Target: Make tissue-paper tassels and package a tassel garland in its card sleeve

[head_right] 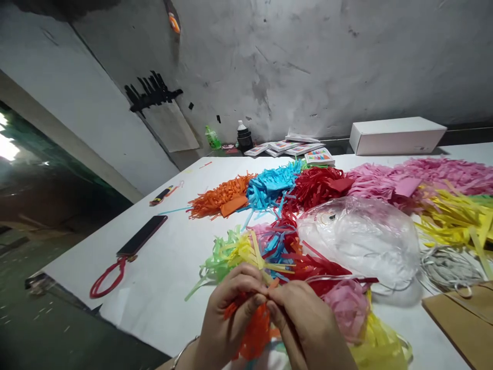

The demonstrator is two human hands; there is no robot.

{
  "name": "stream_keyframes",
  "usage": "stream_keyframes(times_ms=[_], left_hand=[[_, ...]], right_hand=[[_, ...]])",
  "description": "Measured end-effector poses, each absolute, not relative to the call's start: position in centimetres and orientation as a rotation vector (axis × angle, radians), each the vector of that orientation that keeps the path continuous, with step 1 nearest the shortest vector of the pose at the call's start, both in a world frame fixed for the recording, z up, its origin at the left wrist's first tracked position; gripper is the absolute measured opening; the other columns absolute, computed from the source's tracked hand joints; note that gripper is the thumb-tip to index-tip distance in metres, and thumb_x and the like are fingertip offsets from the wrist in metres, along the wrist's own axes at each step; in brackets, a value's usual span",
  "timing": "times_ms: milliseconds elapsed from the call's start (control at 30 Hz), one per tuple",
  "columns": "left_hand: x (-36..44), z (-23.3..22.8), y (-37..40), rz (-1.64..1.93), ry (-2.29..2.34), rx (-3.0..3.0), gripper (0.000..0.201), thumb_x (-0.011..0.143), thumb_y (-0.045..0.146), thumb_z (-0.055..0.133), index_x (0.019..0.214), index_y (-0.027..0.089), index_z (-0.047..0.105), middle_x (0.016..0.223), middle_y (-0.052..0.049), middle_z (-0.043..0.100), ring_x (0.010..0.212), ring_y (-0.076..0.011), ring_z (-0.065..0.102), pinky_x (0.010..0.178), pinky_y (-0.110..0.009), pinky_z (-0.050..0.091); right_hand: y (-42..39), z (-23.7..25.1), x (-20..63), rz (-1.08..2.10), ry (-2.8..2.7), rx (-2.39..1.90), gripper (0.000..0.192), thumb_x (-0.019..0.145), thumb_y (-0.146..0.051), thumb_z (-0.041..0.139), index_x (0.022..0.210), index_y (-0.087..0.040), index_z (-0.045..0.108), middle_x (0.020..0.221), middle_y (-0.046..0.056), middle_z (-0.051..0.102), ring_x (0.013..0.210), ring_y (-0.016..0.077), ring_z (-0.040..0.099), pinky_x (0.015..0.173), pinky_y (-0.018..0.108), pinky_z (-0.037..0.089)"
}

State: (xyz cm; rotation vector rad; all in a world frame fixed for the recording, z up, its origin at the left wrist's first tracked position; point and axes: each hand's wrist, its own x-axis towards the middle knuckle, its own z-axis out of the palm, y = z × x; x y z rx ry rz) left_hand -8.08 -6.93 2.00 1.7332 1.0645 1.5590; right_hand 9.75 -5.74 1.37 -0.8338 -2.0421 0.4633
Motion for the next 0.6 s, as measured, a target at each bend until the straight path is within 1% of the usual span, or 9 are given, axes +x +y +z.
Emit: stream_keyframes(times_ms=[67, 100, 167, 200, 267, 333, 400, 533, 600], left_hand=[[-9.3, 1.9, -5.6, 1.468, 1.187, 1.84, 0.009, 0.093, 0.025, 0.064, 0.094, 0.021, 0.072, 0.093, -0.006, 0.069, 0.087, -0.019, 0.067, 0.078, -0.028, 0.054], [-10.1, 1.7, -4.7, 1.414, 1.28, 1.88, 0.011, 0.092, 0.023, 0.064, 0.099, 0.021, 0.072, 0.099, -0.007, 0.07, 0.092, -0.0205, 0.067, 0.081, -0.031, 0.055], [-11.5, 0.9, -2.7, 1.279, 1.455, 1.951, 0.021, 0.089, 0.017, 0.064, 0.108, 0.021, 0.072, 0.109, -0.009, 0.07, 0.101, -0.0232, 0.067, 0.088, -0.035, 0.055], [-11.9, 0.4, -1.8, 1.198, 1.504, 1.985, 0.026, 0.086, 0.012, 0.064, 0.11, 0.021, 0.072, 0.113, -0.01, 0.07, 0.104, -0.0241, 0.067, 0.09, -0.037, 0.055], [-12.3, -0.7, -0.2, 1.078, 1.521, 2.041, 0.031, 0.081, 0.005, 0.062, 0.103, 0.022, 0.074, 0.114, -0.01, 0.07, 0.104, -0.0253, 0.067, 0.089, -0.039, 0.056], [-11.9, -1.2, 0.5, 1.057, 1.499, 2.071, 0.027, 0.08, 0.002, 0.06, 0.092, 0.021, 0.075, 0.109, -0.009, 0.071, 0.1, -0.0249, 0.069, 0.087, -0.039, 0.056], [-11.3, -0.7, 0.3, 1.146, 1.45, 2.056, 0.02, 0.085, 0.006, 0.058, 0.09, 0.02, 0.073, 0.105, -0.009, 0.073, 0.099, -0.0236, 0.069, 0.087, -0.038, 0.056], [-10.7, 2.6, -2.7, 1.49, 1.123, 1.871, 0.013, 0.096, 0.014, 0.056, 0.102, 0.021, 0.066, 0.106, -0.008, 0.074, 0.098, -0.0187, 0.07, 0.084, -0.03, 0.057], [-10.8, 4.2, -4.7, 1.607, 0.97, 1.815, 0.014, 0.098, 0.014, 0.056, 0.105, 0.023, 0.064, 0.1, -0.005, 0.073, 0.092, -0.0154, 0.07, 0.078, -0.024, 0.057]], right_hand=[[-5.8, 0.7, 9.3, 0.682, -1.993, -0.87, 0.021, 0.101, -0.025, 0.046, 0.102, -0.026, 0.066, 0.087, 0.0, 0.074, 0.076, 0.0154, 0.072, 0.067, 0.02, 0.057], [-5.6, 0.2, 9.4, 0.735, -1.926, -0.937, 0.021, 0.101, -0.027, 0.045, 0.099, -0.026, 0.066, 0.085, 0.0, 0.074, 0.072, 0.0153, 0.072, 0.064, 0.02, 0.056], [-5.3, -0.7, 10.1, 0.784, -1.852, -1.036, 0.022, 0.102, -0.033, 0.045, 0.095, -0.026, 0.064, 0.08, -0.001, 0.072, 0.067, 0.0152, 0.071, 0.06, 0.02, 0.055], [-5.2, -1.1, 10.3, 0.796, -1.854, -1.064, 0.023, 0.102, -0.035, 0.044, 0.094, -0.026, 0.064, 0.077, -0.001, 0.071, 0.065, 0.0147, 0.07, 0.057, 0.019, 0.053], [-5.0, -1.6, 10.5, 0.785, -1.885, -1.084, 0.025, 0.103, -0.036, 0.042, 0.093, -0.025, 0.063, 0.072, -0.002, 0.069, 0.057, 0.0138, 0.066, 0.051, 0.019, 0.049], [-5.0, -2.0, 10.4, 0.728, -1.887, -1.104, 0.026, 0.103, -0.037, 0.041, 0.093, -0.025, 0.062, 0.067, -0.003, 0.066, 0.051, 0.0136, 0.061, 0.049, 0.021, 0.047], [-5.0, -2.4, 10.1, 0.663, -1.852, -1.133, 0.026, 0.103, -0.038, 0.04, 0.094, -0.025, 0.061, 0.065, -0.004, 0.064, 0.048, 0.014, 0.059, 0.049, 0.022, 0.046], [-5.0, -2.8, 9.9, 0.641, -1.847, -1.1, 0.026, 0.103, -0.037, 0.039, 0.099, -0.025, 0.062, 0.062, -0.004, 0.063, 0.043, 0.0139, 0.055, 0.043, 0.023, 0.042], [-4.9, -2.6, 10.0, 0.626, -1.823, -1.088, 0.026, 0.102, -0.037, 0.041, 0.102, -0.025, 0.063, 0.065, -0.003, 0.066, 0.045, 0.0147, 0.058, 0.045, 0.023, 0.044]])
